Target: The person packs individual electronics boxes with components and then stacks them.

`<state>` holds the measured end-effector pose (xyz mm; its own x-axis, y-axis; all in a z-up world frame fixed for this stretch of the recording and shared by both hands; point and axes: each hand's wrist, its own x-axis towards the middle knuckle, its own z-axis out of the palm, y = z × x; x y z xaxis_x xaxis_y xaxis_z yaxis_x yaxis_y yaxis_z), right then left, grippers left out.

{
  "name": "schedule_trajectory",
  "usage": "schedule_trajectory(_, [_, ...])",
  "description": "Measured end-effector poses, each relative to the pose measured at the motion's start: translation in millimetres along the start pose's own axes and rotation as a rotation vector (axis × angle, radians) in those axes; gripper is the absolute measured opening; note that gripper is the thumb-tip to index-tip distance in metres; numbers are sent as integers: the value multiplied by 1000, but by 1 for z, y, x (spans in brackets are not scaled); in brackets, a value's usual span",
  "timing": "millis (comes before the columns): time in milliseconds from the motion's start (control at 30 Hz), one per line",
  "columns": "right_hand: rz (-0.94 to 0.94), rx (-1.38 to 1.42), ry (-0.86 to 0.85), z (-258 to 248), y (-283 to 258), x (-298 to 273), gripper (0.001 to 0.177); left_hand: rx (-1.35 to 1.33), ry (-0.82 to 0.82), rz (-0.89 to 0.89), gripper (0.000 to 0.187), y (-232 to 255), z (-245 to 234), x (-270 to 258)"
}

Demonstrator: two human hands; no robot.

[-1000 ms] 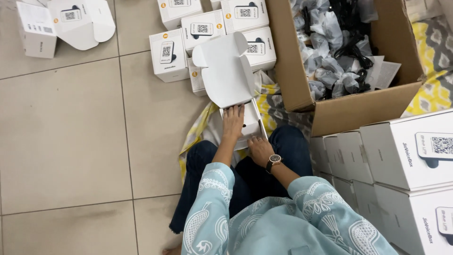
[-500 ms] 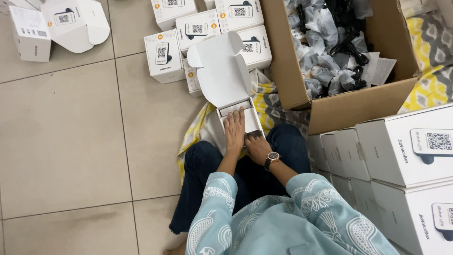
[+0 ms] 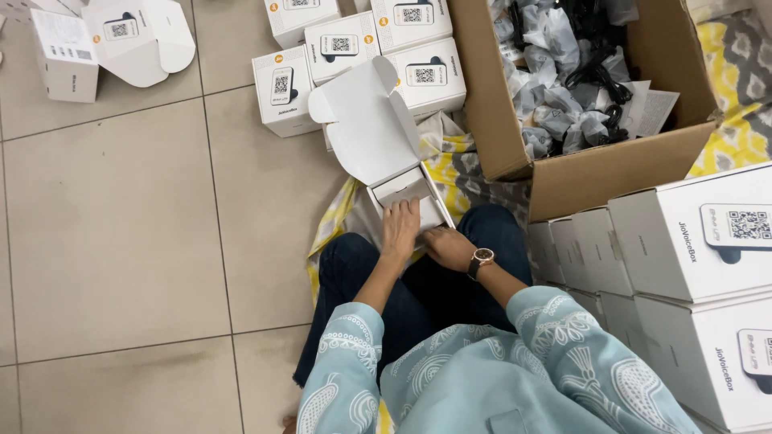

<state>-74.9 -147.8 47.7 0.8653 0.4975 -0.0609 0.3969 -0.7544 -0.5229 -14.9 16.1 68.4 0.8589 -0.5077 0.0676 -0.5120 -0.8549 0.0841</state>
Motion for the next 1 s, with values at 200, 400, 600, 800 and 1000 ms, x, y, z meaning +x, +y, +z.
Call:
schedule_trajectory(200, [-27, 83, 38, -31, -16, -17, 29, -4, -26, 85, 24, 19, -15, -11])
schedule_trajectory(400, [-71, -20, 73, -15, -22, -21, 55, -124, -45, 111, 19, 20, -9, -5])
schedule_trajectory(600, [-34, -150, 46, 23, 4, -23, 61, -17, 53, 162, 19, 44, -2, -22])
schedule_trajectory(800, [-45, -108, -18, -4, -13, -24, 64, -210, -35, 62, 13, 15, 11, -10])
schedule_trajectory(1000, [-90, -169, 67, -15, -24, -24, 69, -371, -145, 33, 17, 0, 21, 4])
